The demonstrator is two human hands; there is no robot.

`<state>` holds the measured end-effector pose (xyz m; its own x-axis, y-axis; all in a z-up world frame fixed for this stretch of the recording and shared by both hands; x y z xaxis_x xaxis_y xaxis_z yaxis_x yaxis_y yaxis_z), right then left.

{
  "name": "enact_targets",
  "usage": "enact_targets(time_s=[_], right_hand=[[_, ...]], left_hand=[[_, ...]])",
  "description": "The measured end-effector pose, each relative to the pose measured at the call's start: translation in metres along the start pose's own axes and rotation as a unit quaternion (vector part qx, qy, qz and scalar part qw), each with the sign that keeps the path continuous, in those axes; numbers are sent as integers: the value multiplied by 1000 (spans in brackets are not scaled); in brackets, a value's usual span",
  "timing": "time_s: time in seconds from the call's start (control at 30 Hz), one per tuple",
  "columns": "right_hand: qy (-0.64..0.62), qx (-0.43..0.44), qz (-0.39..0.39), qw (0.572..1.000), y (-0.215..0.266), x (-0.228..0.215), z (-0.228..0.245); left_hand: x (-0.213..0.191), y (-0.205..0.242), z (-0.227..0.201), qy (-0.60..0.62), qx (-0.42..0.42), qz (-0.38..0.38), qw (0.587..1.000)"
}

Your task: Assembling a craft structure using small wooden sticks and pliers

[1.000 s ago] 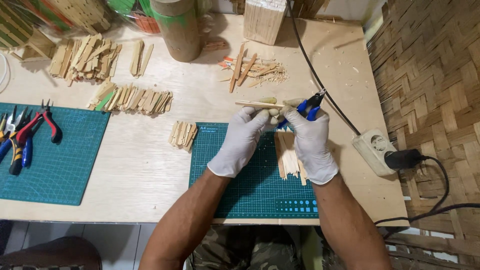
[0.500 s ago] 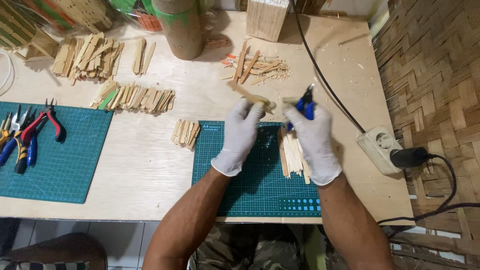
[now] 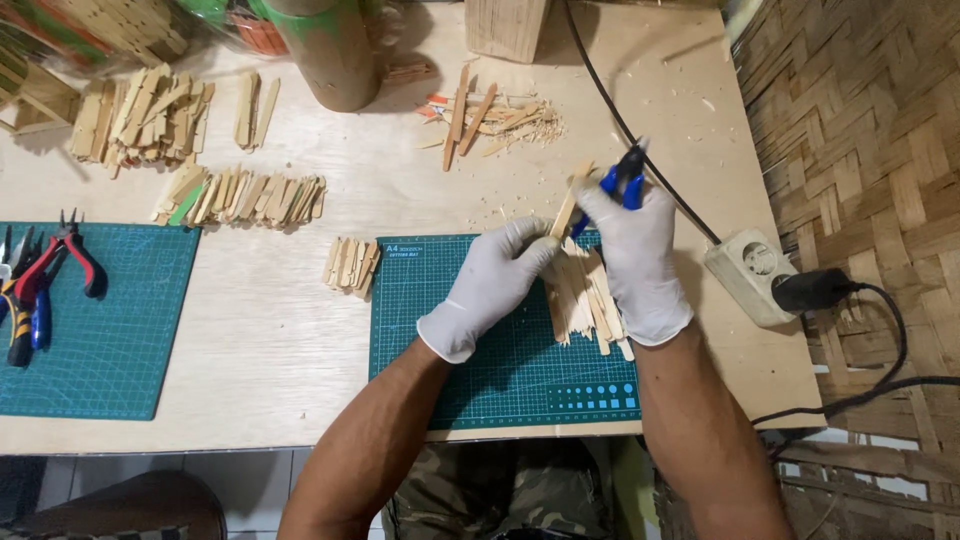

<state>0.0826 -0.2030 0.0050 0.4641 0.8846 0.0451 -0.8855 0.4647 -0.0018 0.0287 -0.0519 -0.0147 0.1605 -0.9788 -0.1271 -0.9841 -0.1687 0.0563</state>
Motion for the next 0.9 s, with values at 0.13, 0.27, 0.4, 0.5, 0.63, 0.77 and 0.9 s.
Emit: enact_targets(time_s=[0.13, 0.27, 0.4, 0.5, 0.63, 0.77, 0.9], right_hand=[[-82, 55, -45, 994, -4, 3, -6], [-47, 66, -43, 996, 13, 4, 19], [129, -49, 69, 988, 31, 12, 52], [234, -95, 98, 963, 33, 13, 41], [385, -155, 133, 900, 43, 14, 24], [388, -171, 131, 896, 44, 14, 21], [381, -175, 122, 900, 45, 11, 21]], left_hand=[[10, 0, 8, 127, -46, 8, 991], [7, -4, 11, 163, -79, -34, 983], [-15, -10, -1, 153, -47, -91, 983], [-25, -19, 7, 160, -47, -120, 979], [-33, -21, 1, 141, -48, -125, 981], [-36, -18, -9, 156, -54, -132, 977], [-37, -18, -13, 164, -55, -125, 977]])
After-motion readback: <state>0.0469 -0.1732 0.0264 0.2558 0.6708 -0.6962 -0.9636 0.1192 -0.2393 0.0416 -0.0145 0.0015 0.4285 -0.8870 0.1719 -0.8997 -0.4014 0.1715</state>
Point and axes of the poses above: each hand's wrist, its own y-axis away from the middle knuckle, its own x-axis out of the palm, z = x × y, the point moved 4 cm from there along -y, towards the middle knuckle, and after that the axes turned 14 degrees about -z, right-handed, at the moved point
